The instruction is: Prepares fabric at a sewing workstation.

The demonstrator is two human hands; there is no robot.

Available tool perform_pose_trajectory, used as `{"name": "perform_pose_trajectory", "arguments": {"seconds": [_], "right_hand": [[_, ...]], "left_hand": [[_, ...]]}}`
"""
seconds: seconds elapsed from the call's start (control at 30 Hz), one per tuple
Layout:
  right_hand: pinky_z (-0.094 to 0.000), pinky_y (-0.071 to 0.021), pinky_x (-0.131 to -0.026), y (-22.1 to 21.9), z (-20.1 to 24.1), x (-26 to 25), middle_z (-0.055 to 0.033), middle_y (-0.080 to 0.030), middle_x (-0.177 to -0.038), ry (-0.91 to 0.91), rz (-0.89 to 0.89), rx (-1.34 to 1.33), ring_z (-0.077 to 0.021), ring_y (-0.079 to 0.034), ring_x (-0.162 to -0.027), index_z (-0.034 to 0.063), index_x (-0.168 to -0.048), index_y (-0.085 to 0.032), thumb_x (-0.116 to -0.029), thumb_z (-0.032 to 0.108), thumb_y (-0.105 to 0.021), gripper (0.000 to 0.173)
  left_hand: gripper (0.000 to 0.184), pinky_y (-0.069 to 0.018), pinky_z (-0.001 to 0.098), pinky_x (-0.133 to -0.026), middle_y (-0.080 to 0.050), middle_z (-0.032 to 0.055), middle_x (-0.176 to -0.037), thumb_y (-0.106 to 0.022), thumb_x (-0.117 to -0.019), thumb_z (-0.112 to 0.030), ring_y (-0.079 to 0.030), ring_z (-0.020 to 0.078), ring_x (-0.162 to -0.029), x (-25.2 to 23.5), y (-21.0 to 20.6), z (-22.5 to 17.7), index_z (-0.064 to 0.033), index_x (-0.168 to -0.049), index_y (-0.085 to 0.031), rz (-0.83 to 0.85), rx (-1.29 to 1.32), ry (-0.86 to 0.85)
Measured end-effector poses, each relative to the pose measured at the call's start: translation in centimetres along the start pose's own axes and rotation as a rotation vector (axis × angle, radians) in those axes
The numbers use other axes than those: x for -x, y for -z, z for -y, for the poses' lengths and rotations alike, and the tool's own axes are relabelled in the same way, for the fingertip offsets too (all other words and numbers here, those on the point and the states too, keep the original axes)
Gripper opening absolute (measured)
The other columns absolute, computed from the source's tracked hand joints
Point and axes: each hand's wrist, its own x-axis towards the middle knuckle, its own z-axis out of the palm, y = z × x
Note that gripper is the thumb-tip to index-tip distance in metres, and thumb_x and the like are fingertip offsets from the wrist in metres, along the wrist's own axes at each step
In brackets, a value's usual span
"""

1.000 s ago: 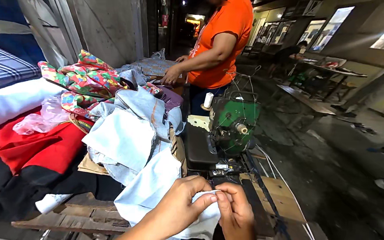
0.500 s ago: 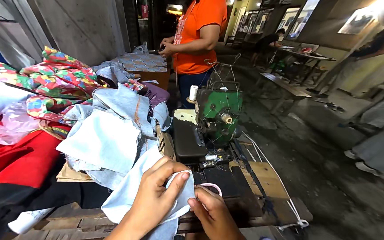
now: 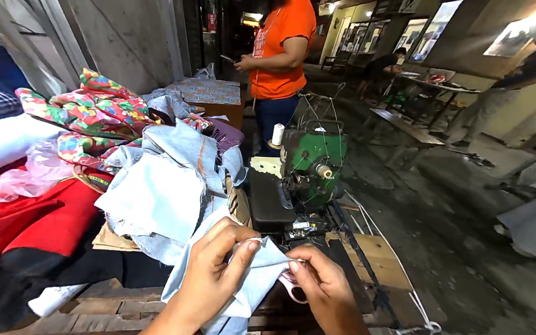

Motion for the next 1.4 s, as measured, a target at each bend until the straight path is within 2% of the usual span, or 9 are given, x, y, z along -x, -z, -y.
{"name": "perform_pose_trajectory", "arguments": {"seconds": [0.2,0.33,0.5,0.6,0.7,0.83,1.17,1.33,1.4], "right_hand": [[-0.0107,-0.0523,-0.077,0.7,2.2,-0.1,0.0055,-0.07,-0.093,0.061,0.13,-0.131,0.0088,-0.063,-0.084,0.0088,-0.118,-0.061,-0.105,0.019,-0.054,0.018],[-0.0102,-0.0502,-0.079,0.0,3.9,-0.1,-0.0016,-0.069,-0.093,0.125,0.096,-0.09,0.0076,-0.062,-0.084,0.0028,-0.112,-0.06,-0.1048,0.015,-0.053,0.016],[-0.0099,-0.0522,-0.074,-1.4,3.5,-0.8,0.006,-0.067,-0.092,0.087,0.036,-0.178,0.0094,-0.061,-0.08,0.009,-0.115,-0.059,-0.1049,0.013,-0.052,0.012],[-0.0122,-0.0529,-0.077,-2.4,2.3,-1.1,0.0109,-0.067,-0.097,0.044,0.072,-0.29,0.0088,-0.062,-0.086,0.0147,-0.128,-0.055,-0.1055,0.027,-0.054,0.025],[-0.0144,-0.0537,-0.078,-3.4,1.5,-1.0,0.0098,-0.066,-0.096,0.034,0.107,-0.321,0.0066,-0.062,-0.089,0.0109,-0.136,-0.049,-0.1012,0.033,-0.061,0.043],[-0.0109,-0.0505,-0.064,-3.7,1.4,-0.8,0.0072,-0.066,-0.085,0.0,0.027,-0.221,0.0065,-0.06,-0.073,0.0015,-0.13,-0.054,-0.0973,0.009,-0.06,0.034],[-0.0108,-0.0541,-0.069,-3.2,0.8,-0.2,0.0085,-0.071,-0.088,-0.016,0.045,-0.209,0.0064,-0.065,-0.078,0.0088,-0.132,-0.058,-0.1014,0.013,-0.059,0.031],[-0.0134,-0.056,-0.071,-3.3,0.2,-0.2,0.0051,-0.072,-0.09,-0.046,0.096,-0.193,0.0038,-0.066,-0.079,0.0019,-0.133,-0.055,-0.1019,0.01,-0.055,0.032],[-0.0155,-0.0563,-0.075,-3.3,-0.1,-0.5,0.0019,-0.072,-0.099,-0.056,0.091,-0.17,0.0018,-0.067,-0.088,-0.0017,-0.134,-0.053,-0.1033,0.016,-0.054,0.035]], "left_hand": [[0.021,-0.0431,0.0053,-0.066,-0.057,-0.0069,-0.084,-0.054,-0.1069,-0.031,-0.051,-0.0089,-0.072,-0.7,1.0,0.1,-0.0135,-0.099,-0.063,-0.068,0.03,0.017],[0.023,-0.0439,0.0049,-0.066,-0.056,-0.0054,-0.081,-0.054,-0.1073,-0.03,-0.052,-0.0085,-0.071,-1.5,2.4,0.3,-0.0112,-0.098,-0.063,-0.058,-0.008,-0.039],[0.022,-0.0452,0.0049,-0.068,-0.058,-0.005,-0.082,-0.054,-0.1075,-0.029,-0.054,-0.0091,-0.073,-2.2,3.0,-0.4,-0.0098,-0.099,-0.062,-0.088,-0.04,-0.087],[0.021,-0.0469,0.0065,-0.07,-0.06,-0.0053,-0.084,-0.055,-0.1069,-0.026,-0.055,-0.0082,-0.075,-1.6,2.1,-0.7,-0.0094,-0.099,-0.063,-0.111,-0.02,-0.057],[0.022,-0.0469,0.0071,-0.07,-0.06,-0.0037,-0.083,-0.055,-0.1065,-0.026,-0.055,-0.0072,-0.075,-1.1,1.2,-0.8,-0.0075,-0.099,-0.064,-0.088,0.004,-0.023],[0.022,-0.0469,0.0082,-0.068,-0.062,-0.0024,-0.082,-0.056,-0.1048,-0.02,-0.055,-0.0071,-0.072,-1.2,1.0,-0.8,-0.0022,-0.096,-0.067,-0.058,0.011,0.051],[0.021,-0.0452,0.0093,-0.063,-0.063,-0.0054,-0.08,-0.056,-0.1039,-0.018,-0.053,-0.0066,-0.067,-2.4,2.2,1.7,-0.0037,-0.1,-0.07,0.064,-0.022,0.257],[0.019,-0.0428,0.0097,-0.06,-0.061,-0.0061,-0.078,-0.059,-0.1023,-0.019,-0.051,-0.006,-0.064,-2.7,2.3,2.3,-0.0057,-0.098,-0.071,0.152,-0.051,0.283],[0.019,-0.044,0.0113,-0.062,-0.062,-0.005,-0.078,-0.059,-0.1018,-0.019,-0.052,-0.0048,-0.066,-2.5,1.7,2.3,-0.0055,-0.097,-0.072,0.195,-0.044,0.277]]}}
